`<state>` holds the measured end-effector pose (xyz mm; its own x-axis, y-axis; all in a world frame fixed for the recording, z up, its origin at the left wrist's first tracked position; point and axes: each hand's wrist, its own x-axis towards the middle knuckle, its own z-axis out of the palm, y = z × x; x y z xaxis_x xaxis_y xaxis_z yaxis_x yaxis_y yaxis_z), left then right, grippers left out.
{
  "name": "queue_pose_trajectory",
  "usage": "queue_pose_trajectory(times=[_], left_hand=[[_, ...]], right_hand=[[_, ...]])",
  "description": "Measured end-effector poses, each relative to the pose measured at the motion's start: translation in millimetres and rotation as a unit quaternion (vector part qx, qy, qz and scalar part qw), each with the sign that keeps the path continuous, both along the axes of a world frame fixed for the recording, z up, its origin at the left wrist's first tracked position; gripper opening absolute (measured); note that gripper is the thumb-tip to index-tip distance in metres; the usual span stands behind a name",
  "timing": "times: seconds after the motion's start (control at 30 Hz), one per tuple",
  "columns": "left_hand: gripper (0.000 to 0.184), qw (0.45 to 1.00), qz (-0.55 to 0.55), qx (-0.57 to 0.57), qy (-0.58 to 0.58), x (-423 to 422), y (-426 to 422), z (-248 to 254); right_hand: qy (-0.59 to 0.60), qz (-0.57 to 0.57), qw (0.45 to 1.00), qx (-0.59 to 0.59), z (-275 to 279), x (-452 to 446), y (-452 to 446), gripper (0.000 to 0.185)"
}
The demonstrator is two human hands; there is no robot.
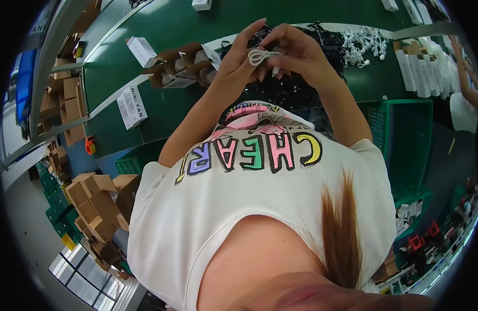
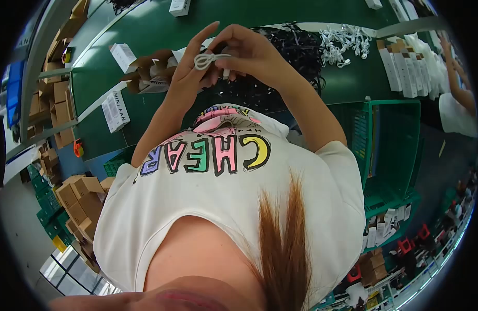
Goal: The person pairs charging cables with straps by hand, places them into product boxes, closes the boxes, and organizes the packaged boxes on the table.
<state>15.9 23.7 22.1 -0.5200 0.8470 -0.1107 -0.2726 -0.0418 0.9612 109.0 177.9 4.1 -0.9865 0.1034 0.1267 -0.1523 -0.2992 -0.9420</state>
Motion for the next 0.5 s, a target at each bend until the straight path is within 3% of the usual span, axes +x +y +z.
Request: queue_pose_trajectory(times=[0.03,0.07,0.1,0.13,0.17,0.2,0.23,0.27,0.33,0.37,0.4,0.43,0.47,0.5], left_hand=[[0.023,1.000,0.018,0.005,0.002,-1.7,-7.4,-0.4],[0.018,0.992,0.011,-0.034,0.118,-2.3,-17.2,-3.0],[0.013,0.971,0.005,-0.081,0.227,-1.6,-28.9,-6.4],[0.009,0.935,-0.004,-0.132,0.330,-0.5,-40.6,-10.0],[0.007,0.885,-0.016,-0.184,0.428,0.1,-49.9,-12.9],[0.009,0.869,0.043,-0.171,0.463,1.0,-56.5,-14.3],[0.016,0.846,0.097,-0.158,0.500,3.9,-62.1,-14.2],[0.016,0.841,0.110,-0.162,0.505,8.5,-65.8,-13.3],[0.010,0.750,0.026,-0.222,0.622,16.3,-76.2,-8.1],[0.010,0.754,0.081,-0.186,0.624,12.3,-83.8,-9.8],[0.009,0.753,0.136,-0.142,0.628,6.3,-88.1,-12.3],[0.010,0.747,0.162,-0.126,0.633,0.8,-92.0,-7.0],[0.010,0.736,0.133,-0.156,0.646,-0.8,-95.2,-1.9],[0.010,0.730,0.101,-0.192,0.648,0.7,-99.1,1.6]], right_hand=[[0.011,-0.066,0.998,0.000,6.8,-6.5,-4.7,0.025],[0.019,-0.128,0.992,-0.002,12.3,-12.0,-9.2,0.020],[0.016,-0.104,0.994,-0.001,11.1,-16.3,-6.3,0.020],[-0.036,-0.091,0.974,0.205,7.0,-19.1,4.0,0.017],[-0.076,-0.077,0.908,0.405,4.8,-23.7,11.7,0.014],[-0.061,0.070,0.955,0.283,4.3,-26.1,12.5,0.013],[-0.049,0.212,0.964,0.151,4.1,-26.2,7.2,0.012],[-0.039,0.223,0.962,0.155,7.8,-31.0,-5.3,0.012],[0.013,-0.081,0.933,0.351,18.1,-48.3,-31.5,0.017],[-0.063,0.017,0.921,0.385,7.6,-55.3,-18.1,0.017],[-0.038,0.260,0.893,0.366,22.7,-63.6,-12.4,0.020],[-0.046,0.299,0.943,0.136,28.1,-60.3,-25.8,0.019],[-0.056,0.334,0.935,-0.103,29.5,-55.5,-44.9,0.018],[-0.063,0.150,0.985,-0.049,38.2,-58.8,-64.1,0.016]])
